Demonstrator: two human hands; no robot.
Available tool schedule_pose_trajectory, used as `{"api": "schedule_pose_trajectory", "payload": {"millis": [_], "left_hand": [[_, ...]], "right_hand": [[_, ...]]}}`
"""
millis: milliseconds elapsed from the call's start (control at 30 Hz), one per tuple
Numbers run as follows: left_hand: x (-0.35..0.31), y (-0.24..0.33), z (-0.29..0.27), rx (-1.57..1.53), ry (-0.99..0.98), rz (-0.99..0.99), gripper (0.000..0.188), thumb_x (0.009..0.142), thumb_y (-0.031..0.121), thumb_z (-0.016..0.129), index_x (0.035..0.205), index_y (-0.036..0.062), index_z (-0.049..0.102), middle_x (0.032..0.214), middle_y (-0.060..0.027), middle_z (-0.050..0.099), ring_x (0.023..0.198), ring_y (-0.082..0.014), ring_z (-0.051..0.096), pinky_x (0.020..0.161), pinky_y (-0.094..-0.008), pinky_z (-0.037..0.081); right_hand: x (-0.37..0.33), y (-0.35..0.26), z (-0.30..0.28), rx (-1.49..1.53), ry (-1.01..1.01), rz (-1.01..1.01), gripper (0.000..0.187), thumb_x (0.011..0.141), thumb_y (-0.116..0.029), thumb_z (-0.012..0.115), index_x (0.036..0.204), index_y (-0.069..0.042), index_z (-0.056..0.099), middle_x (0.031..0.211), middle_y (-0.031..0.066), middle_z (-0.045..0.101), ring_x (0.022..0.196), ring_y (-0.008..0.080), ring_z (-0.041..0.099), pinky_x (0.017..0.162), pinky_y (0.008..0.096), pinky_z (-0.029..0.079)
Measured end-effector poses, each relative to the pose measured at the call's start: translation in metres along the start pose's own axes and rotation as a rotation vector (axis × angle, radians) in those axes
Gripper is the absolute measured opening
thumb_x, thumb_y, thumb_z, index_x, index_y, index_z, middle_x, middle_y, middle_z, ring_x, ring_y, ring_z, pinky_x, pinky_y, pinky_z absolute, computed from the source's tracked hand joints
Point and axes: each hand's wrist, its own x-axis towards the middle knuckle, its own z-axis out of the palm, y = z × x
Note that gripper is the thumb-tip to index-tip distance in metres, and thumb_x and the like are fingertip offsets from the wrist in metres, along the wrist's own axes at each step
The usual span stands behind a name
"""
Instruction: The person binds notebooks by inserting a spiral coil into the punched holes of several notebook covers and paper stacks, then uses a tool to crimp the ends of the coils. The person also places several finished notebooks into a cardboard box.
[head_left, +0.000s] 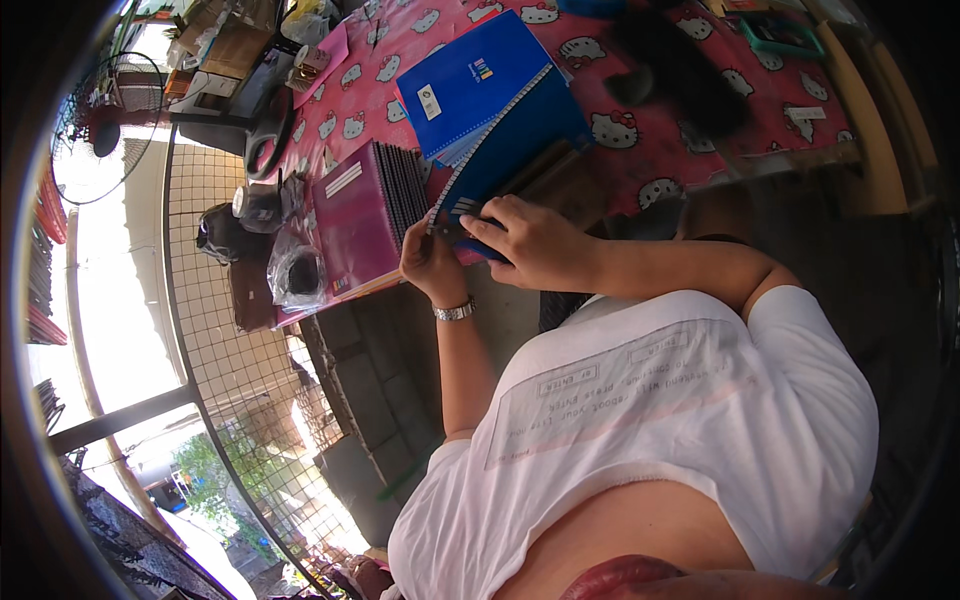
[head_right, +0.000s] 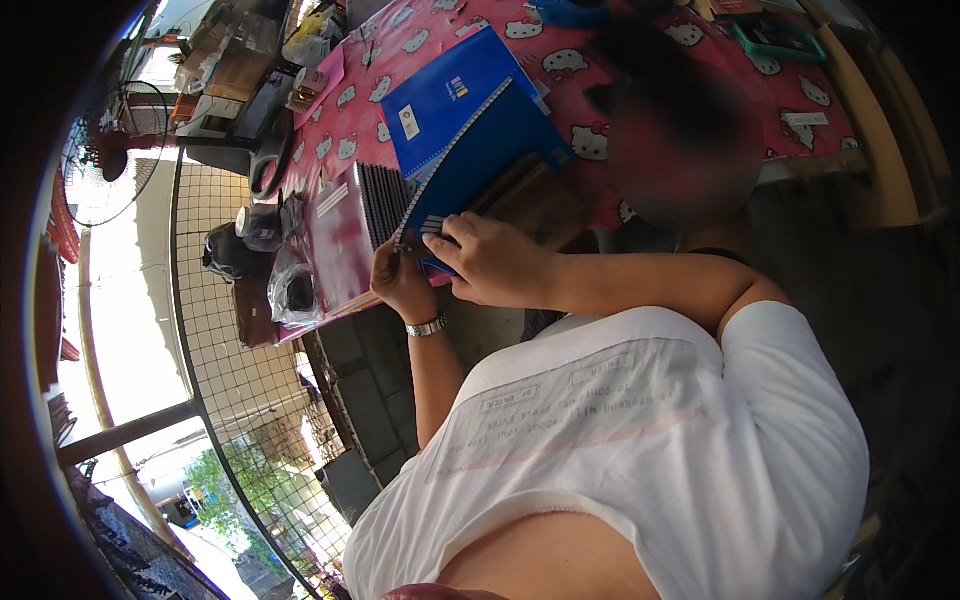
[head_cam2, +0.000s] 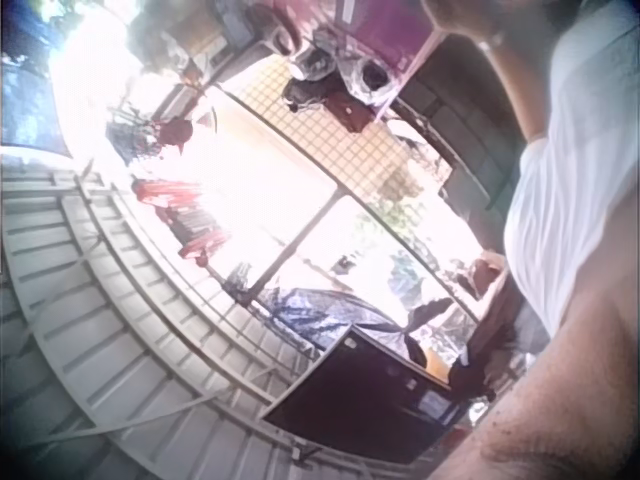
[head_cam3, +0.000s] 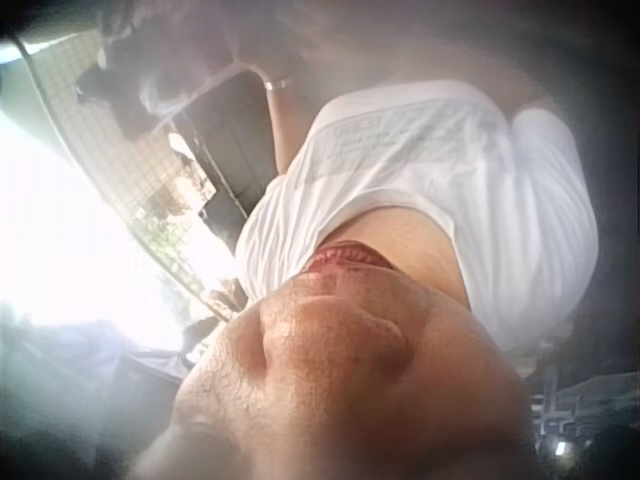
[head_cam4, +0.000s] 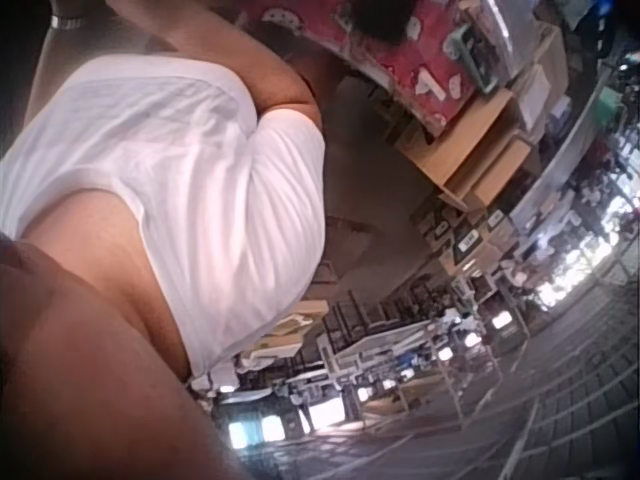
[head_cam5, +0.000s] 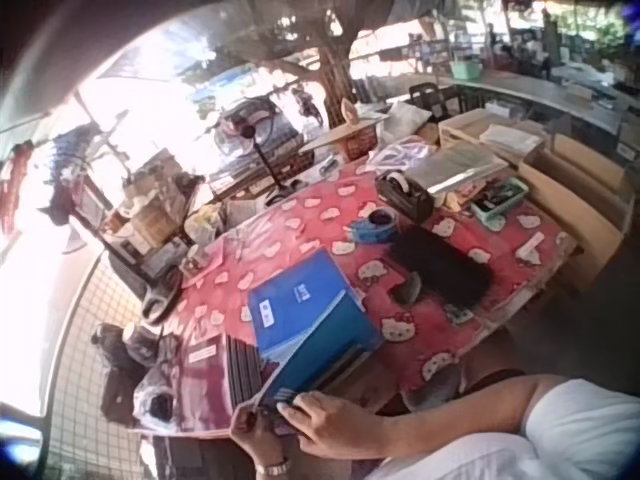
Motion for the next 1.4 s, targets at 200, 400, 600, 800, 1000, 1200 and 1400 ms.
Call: {"api": "schedule_pose_trajectory", "payload": {"millis": [200, 400, 600, 800, 1000, 1200, 1400], "left_hand": [[0.003, -0.015, -0.010, 0.186, 0.049, 0.180, 0.023, 0.080, -0.016, 0.056, 0.098, -0.0051, 0.067, 0.090, -0.0104, 0.069, 0.086, -0.0168, 0.067, 0.073, -0.0274, 0.056], [0.070, 0.037, -0.092, -0.194, 0.436, -0.001, 0.010, 0.089, 0.000, 0.061, 0.098, -0.0042, 0.064, 0.089, -0.0135, 0.069, 0.075, -0.0194, 0.067, 0.060, -0.0297, 0.059], [0.101, -0.017, -0.198, -0.100, 0.619, -0.162, 0.016, 0.088, -0.001, 0.064, 0.103, 0.0010, 0.068, 0.086, -0.0092, 0.068, 0.068, -0.0160, 0.064, 0.050, -0.0248, 0.051], [0.092, -0.068, -0.233, 0.182, 0.764, -0.188, 0.017, 0.087, -0.004, 0.063, 0.101, 0.0033, 0.070, 0.083, -0.0078, 0.068, 0.058, -0.0103, 0.057, 0.043, -0.0228, 0.042], [0.087, -0.077, -0.210, 0.591, 0.828, -0.075, 0.017, 0.087, 0.004, 0.065, 0.103, -0.0008, 0.068, 0.096, -0.0166, 0.067, 0.081, -0.0270, 0.063, 0.074, -0.0352, 0.053], [0.090, -0.078, -0.203, 0.827, 0.743, -0.299, 0.019, 0.089, 0.018, 0.064, 0.107, 0.0137, 0.071, 0.122, -0.0217, 0.057, 0.107, -0.0328, 0.056, 0.090, -0.0409, 0.047], [0.106, -0.061, -0.173, 1.088, 0.794, 0.024, 0.039, 0.087, 0.019, 0.065, 0.116, -0.0057, 0.059, 0.125, -0.0240, 0.053, 0.116, -0.0353, 0.050, 0.097, -0.0430, 0.046]], "right_hand": [[0.008, -0.005, -0.007, 1.346, -0.351, 0.590, 0.042, 0.090, -0.019, 0.058, 0.127, 0.000, 0.051, 0.106, 0.0127, 0.062, 0.094, 0.0168, 0.063, 0.080, 0.0298, 0.050], [-0.018, 0.050, -0.066, 0.581, 0.026, 0.410, 0.056, 0.080, -0.031, 0.071, 0.126, -0.004, 0.053, 0.105, 0.0109, 0.061, 0.093, 0.0219, 0.063, 0.084, 0.0340, 0.050], [-0.112, 0.166, -0.060, -0.154, -0.063, 0.392, 0.054, 0.072, -0.019, 0.076, 0.121, -0.005, 0.057, 0.115, 0.0150, 0.057, 0.111, 0.0325, 0.056, 0.096, 0.0404, 0.046], [-0.075, 0.208, -0.087, -0.407, 0.057, 0.276, 0.025, 0.076, -0.019, 0.072, 0.097, -0.007, 0.066, 0.105, 0.0080, 0.059, 0.101, 0.0298, 0.056, 0.086, 0.0416, 0.048], [-0.071, 0.330, -0.128, -0.874, 0.261, 0.748, 0.028, 0.087, -0.026, 0.063, 0.108, -0.007, 0.062, 0.106, 0.0140, 0.060, 0.099, 0.0341, 0.060, 0.085, 0.0432, 0.050], [-0.071, 0.332, -0.128, -0.734, 0.034, 0.798, 0.023, 0.090, -0.023, 0.060, 0.109, -0.009, 0.061, 0.102, 0.0159, 0.059, 0.094, 0.0370, 0.060, 0.082, 0.0450, 0.052], [-0.068, 0.333, -0.136, -0.690, 0.539, 0.580, 0.029, 0.091, -0.019, 0.055, 0.119, -0.011, 0.057, 0.109, 0.0196, 0.060, 0.098, 0.0385, 0.060, 0.081, 0.0471, 0.051]]}}
